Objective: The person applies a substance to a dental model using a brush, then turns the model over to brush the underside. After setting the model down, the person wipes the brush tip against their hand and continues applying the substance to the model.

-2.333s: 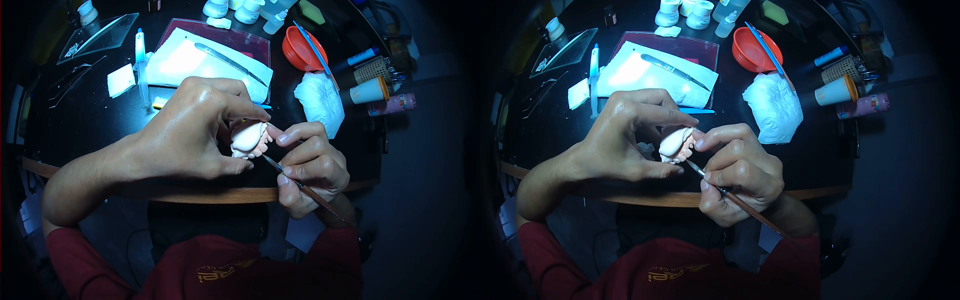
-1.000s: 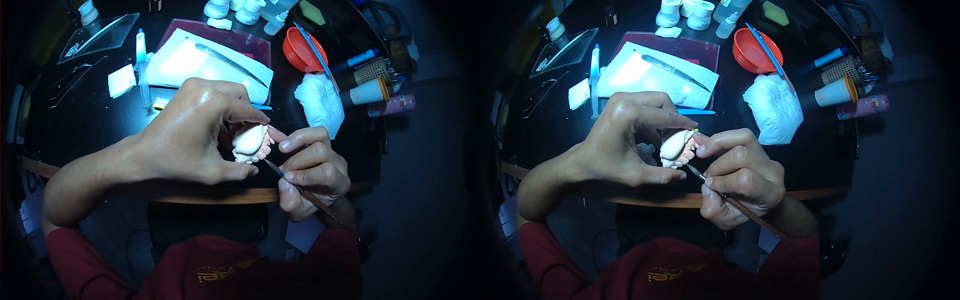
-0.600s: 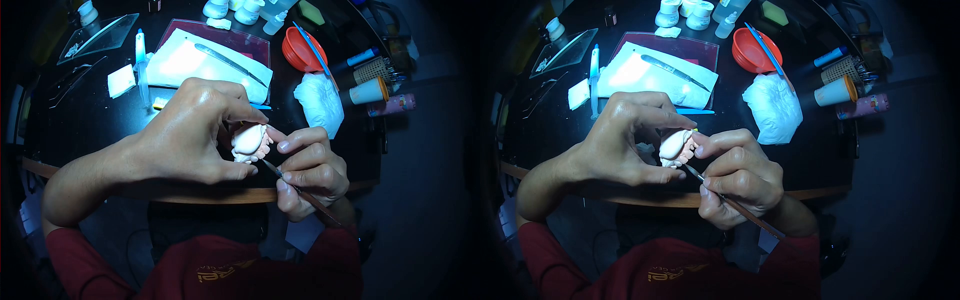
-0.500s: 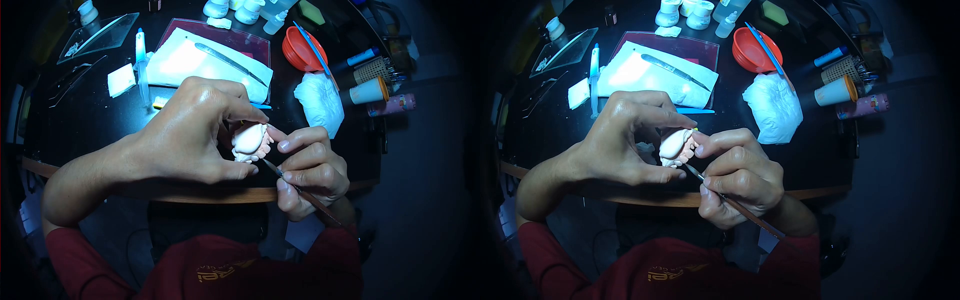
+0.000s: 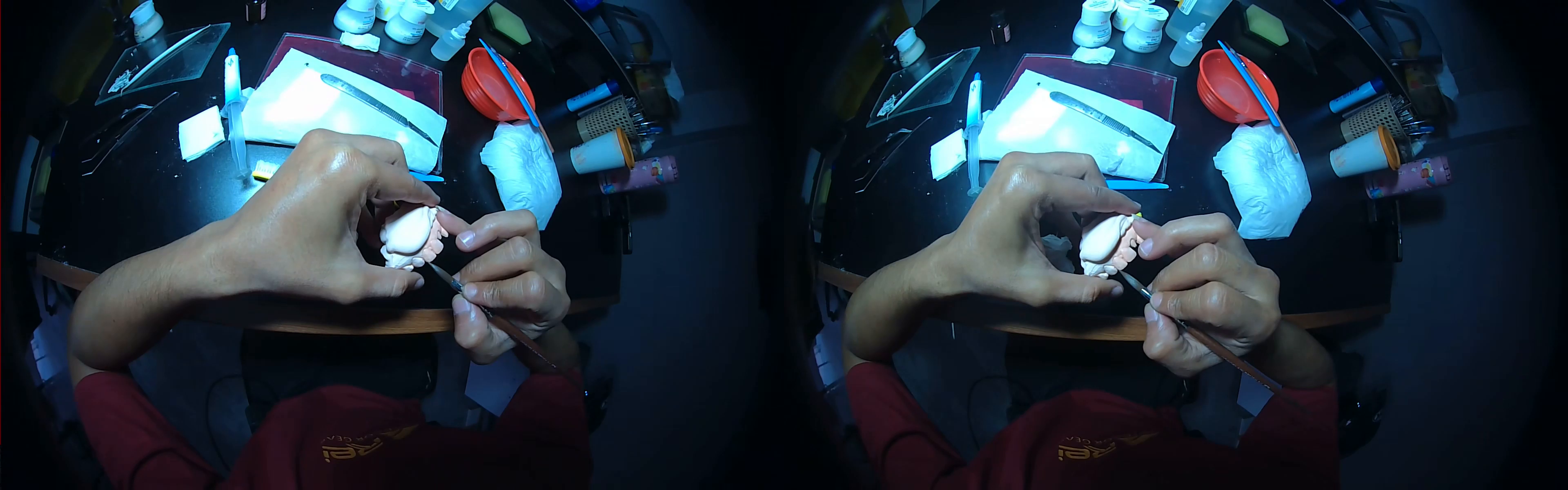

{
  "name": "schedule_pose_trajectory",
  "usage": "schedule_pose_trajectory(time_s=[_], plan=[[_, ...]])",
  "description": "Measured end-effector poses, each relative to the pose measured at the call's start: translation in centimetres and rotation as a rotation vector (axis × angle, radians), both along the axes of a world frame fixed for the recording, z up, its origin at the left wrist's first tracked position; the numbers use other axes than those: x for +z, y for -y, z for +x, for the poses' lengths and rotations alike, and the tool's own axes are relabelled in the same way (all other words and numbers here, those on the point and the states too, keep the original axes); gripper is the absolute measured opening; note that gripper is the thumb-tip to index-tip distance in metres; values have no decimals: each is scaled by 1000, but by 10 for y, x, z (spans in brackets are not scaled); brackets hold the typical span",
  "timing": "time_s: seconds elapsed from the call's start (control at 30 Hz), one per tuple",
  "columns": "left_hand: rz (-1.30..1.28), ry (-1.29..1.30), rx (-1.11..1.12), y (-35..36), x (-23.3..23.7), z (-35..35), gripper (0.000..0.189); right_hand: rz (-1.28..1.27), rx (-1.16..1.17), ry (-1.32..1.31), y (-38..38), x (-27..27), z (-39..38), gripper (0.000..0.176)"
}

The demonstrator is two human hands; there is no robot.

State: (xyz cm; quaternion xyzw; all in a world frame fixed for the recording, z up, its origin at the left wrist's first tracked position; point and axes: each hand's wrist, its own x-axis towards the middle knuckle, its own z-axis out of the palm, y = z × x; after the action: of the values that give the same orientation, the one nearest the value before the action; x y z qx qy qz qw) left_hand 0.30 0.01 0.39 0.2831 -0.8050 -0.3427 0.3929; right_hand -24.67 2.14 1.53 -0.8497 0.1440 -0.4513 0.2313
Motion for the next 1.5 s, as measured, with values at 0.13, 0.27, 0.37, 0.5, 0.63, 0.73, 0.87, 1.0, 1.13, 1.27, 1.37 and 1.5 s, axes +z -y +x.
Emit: schedule_pose_trajectory(time_s=[0.13, 0.27, 0.37, 0.5, 0.63, 0.73, 0.87, 1.0, 1.13, 1.27, 1.37, 1.5], plan=[[550, -88, -229, 1, 9, 1, 52, 121, -26, 86, 0, -1, -2, 20], [991, -326, -526, 3, 1, -2, 55, 25, -26, 18, 1, 3, -11, 26], [1027, -368, -600, 5, 1, -2, 57, -20, -29, -13, 0, 6, -10, 29], [1055, -292, -595, 8, 2, 0, 55, -42, -32, -24, 0, 9, -9, 29], [1045, -257, -588, 9, 5, 1, 54, -60, -35, -58, -2, 13, -9, 29], [1041, -251, -587, 9, 6, 2, 53, -69, -39, -47, -2, 12, -8, 28], [1050, -263, -598, 9, 6, 2, 51, -51, -56, -47, -3, 12, -5, 27], [1046, -294, -586, 8, 6, 3, 50, -44, -62, -41, -4, 10, -3, 24], [972, -274, -452, 7, 9, 2, 52, -39, -49, -52, -4, 13, -1, 19], [897, -253, -261, 7, 26, 7, 55, 9, -24, -37, 15, 14, -3, 16], [729, -224, -126, 8, 29, 9, 56, 106, 11, -19, 27, 25, 1, 16], [534, -252, -43, 11, 15, 8, 57, 76, 58, -48, 39, 28, 5, 16]])
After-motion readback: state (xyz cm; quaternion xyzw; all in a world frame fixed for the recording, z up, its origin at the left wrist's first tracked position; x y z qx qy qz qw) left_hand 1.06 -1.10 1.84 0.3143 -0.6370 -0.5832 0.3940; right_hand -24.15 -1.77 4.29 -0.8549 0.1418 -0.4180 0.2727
